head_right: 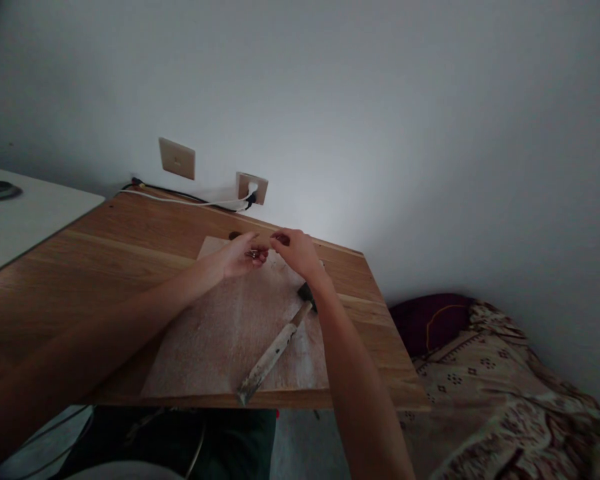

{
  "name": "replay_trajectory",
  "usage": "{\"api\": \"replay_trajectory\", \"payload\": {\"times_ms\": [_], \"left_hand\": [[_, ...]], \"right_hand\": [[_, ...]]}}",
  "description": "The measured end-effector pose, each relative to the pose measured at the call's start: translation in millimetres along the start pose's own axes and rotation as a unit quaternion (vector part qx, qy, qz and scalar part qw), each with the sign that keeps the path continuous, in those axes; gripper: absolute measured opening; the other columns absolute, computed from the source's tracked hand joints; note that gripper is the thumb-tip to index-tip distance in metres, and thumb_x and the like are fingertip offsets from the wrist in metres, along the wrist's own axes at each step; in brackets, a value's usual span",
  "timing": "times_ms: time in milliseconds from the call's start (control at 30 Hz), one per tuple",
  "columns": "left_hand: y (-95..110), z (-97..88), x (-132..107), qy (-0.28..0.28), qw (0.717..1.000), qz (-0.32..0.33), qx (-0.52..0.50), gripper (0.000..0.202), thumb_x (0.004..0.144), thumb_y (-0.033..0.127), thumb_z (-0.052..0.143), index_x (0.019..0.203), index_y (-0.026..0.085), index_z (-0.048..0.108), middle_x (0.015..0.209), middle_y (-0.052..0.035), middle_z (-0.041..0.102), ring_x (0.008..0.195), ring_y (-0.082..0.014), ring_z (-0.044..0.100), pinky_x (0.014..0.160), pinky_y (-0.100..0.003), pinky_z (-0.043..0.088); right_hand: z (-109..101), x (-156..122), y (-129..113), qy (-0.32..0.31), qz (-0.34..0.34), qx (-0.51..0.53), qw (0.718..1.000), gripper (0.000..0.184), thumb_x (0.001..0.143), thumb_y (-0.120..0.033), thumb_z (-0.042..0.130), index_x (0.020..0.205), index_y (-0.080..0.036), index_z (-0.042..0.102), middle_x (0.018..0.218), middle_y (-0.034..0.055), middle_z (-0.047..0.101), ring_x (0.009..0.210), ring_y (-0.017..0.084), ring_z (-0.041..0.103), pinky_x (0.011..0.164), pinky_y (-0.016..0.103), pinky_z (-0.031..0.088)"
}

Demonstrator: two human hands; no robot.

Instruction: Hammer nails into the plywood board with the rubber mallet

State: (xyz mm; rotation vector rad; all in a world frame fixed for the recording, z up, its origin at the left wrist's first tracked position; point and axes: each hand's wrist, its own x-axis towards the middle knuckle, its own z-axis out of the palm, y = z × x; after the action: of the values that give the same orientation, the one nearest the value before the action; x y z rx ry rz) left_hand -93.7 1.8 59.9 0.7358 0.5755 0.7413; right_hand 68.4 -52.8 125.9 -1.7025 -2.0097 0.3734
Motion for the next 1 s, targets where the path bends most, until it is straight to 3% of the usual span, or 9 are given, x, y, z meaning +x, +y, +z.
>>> {"api": "replay_trajectory", "payload": {"times_ms": [100,233,367,467,533,633,733,867,1000], "left_hand": [[-6,8.1,-2,-0.033,0.992,-0.049,-0.112,0.030,0.102,0.027,0.045,0.080,0.016,0.061,0.061,-0.0011,0.051,0.045,-0.0077,0.044,0.035,-0.014,0.026],[6,4.3,-3,-0.029,0.993,-0.038,-0.110,0.026,0.099,0.020,0.048,0.075,0.015,0.058,0.059,0.0021,0.047,0.039,-0.0042,0.032,0.033,-0.014,0.019],[12,-8.6,1,0.050,0.996,0.029,0.063,0.028,0.094,0.016,0.052,0.066,0.017,0.052,0.058,0.0031,0.045,0.042,-0.0048,0.034,0.037,-0.017,0.021],[11,-21.8,3,0.108,0.970,0.060,0.209,0.026,0.089,0.016,0.057,0.064,0.017,0.056,0.056,0.0029,0.046,0.045,-0.0076,0.036,0.041,-0.020,0.022],[11,-30.0,2,0.111,0.920,0.089,0.364,0.018,0.084,0.015,0.064,0.066,0.016,0.063,0.060,0.0006,0.055,0.053,-0.0103,0.046,0.048,-0.021,0.031],[11,-36.4,-2,0.071,0.761,0.136,0.631,0.008,0.082,0.022,0.071,0.084,0.015,0.075,0.082,-0.0061,0.072,0.077,-0.0186,0.064,0.065,-0.026,0.045],[10,-34.7,-7,0.027,0.659,0.139,0.739,0.024,0.087,0.027,0.069,0.107,0.017,0.078,0.099,-0.0105,0.077,0.092,-0.0252,0.071,0.075,-0.029,0.049],[5,-28.6,-10,0.014,0.597,0.148,0.788,0.021,0.091,0.021,0.064,0.105,0.020,0.078,0.103,-0.0116,0.079,0.101,-0.0282,0.073,0.081,-0.032,0.051],[1,-27.4,-9,0.037,0.578,0.172,0.797,0.018,0.093,0.031,0.068,0.099,0.017,0.077,0.099,-0.0143,0.078,0.098,-0.0310,0.073,0.080,-0.035,0.051]], "right_hand": [[-1,3,-20,-0.015,-0.043,-0.037,0.998,0.018,0.096,-0.027,0.067,0.103,-0.016,0.079,0.091,0.0064,0.081,0.082,0.018,0.075,0.083,0.030,0.057],[2,4,-22,0.035,-0.010,-0.062,0.997,0.025,0.103,-0.029,0.057,0.112,-0.015,0.076,0.100,0.0088,0.081,0.091,0.019,0.075,0.087,0.030,0.056],[11,-2,1,-0.015,0.074,-0.217,0.973,0.033,0.106,-0.033,0.050,0.114,-0.011,0.075,0.111,0.0178,0.079,0.105,0.027,0.074,0.094,0.036,0.053],[21,-10,18,-0.086,0.115,-0.274,0.951,0.031,0.103,-0.034,0.056,0.105,-0.012,0.077,0.112,0.0219,0.078,0.108,0.032,0.073,0.093,0.040,0.053],[25,-14,25,-0.097,0.118,-0.270,0.951,0.025,0.101,-0.029,0.057,0.104,-0.015,0.078,0.111,0.0195,0.079,0.106,0.032,0.074,0.091,0.039,0.054],[27,-15,27,-0.097,0.108,-0.255,0.956,0.027,0.099,-0.017,0.052,0.105,-0.019,0.078,0.113,0.0147,0.079,0.107,0.028,0.074,0.090,0.035,0.053],[24,-11,25,-0.082,0.089,-0.232,0.965,0.029,0.095,-0.011,0.052,0.108,-0.018,0.078,0.115,0.0130,0.079,0.109,0.025,0.073,0.092,0.032,0.051],[25,-7,24,-0.062,0.065,-0.195,0.977,0.030,0.094,-0.012,0.056,0.117,-0.015,0.075,0.109,0.0117,0.080,0.102,0.021,0.073,0.091,0.028,0.051],[38,-6,28,-0.062,0.060,-0.167,0.982,0.026,0.092,-0.008,0.057,0.106,-0.013,0.079,0.109,0.0155,0.081,0.103,0.025,0.073,0.093,0.031,0.050]]}}
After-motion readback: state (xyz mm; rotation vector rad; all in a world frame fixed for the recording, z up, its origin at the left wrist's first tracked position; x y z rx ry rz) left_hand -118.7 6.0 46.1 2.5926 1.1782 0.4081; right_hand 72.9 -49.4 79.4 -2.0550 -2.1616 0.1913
